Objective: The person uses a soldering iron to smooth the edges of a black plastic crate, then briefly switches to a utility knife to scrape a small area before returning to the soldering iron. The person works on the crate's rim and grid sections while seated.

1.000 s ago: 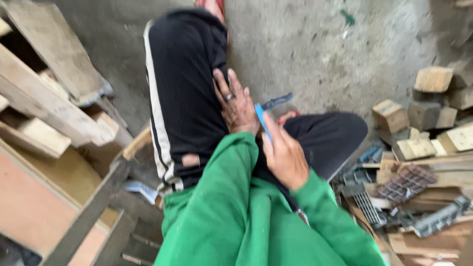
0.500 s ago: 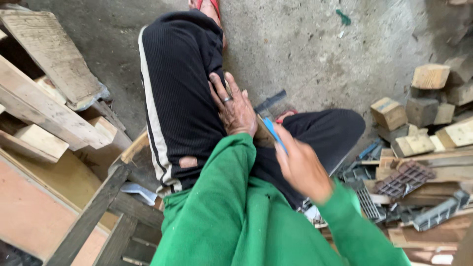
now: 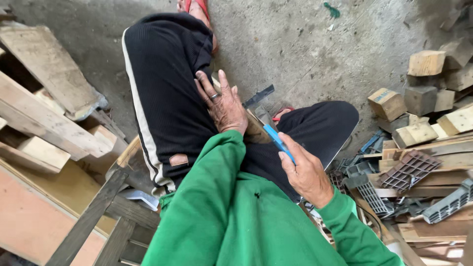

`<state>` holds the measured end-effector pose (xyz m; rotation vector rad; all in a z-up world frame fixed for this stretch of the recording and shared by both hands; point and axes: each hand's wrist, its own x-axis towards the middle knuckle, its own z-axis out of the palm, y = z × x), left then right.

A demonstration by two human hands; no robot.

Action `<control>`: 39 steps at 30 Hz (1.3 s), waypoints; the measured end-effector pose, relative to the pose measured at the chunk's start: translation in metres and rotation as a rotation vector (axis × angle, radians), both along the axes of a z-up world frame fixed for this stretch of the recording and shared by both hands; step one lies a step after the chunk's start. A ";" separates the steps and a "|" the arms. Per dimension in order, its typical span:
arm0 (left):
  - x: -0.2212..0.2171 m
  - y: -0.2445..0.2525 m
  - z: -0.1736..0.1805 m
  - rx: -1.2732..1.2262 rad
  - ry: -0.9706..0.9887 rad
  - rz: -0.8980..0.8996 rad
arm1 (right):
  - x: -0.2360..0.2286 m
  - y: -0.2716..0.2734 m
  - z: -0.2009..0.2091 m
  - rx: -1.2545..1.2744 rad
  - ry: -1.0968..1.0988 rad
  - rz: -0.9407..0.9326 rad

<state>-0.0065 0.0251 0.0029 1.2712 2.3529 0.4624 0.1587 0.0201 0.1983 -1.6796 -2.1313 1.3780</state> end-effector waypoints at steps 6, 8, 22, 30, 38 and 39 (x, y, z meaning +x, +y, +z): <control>-0.017 0.000 0.021 0.080 -0.082 -0.201 | -0.002 -0.007 0.006 -0.071 -0.016 -0.075; -0.023 0.008 0.024 0.078 -0.048 -0.362 | -0.003 -0.009 0.006 -0.001 0.019 -0.061; -0.035 0.034 0.020 0.010 -0.167 -0.694 | -0.014 -0.003 0.009 -0.051 -0.094 0.019; -0.037 0.036 0.009 0.120 -0.087 -0.749 | -0.029 0.032 0.005 -0.081 -0.123 0.072; -0.034 0.036 0.015 0.145 -0.069 -0.712 | -0.031 0.033 0.016 0.059 -0.048 0.042; -0.035 0.035 0.015 0.136 -0.073 -0.726 | -0.028 0.027 0.015 0.041 -0.063 0.041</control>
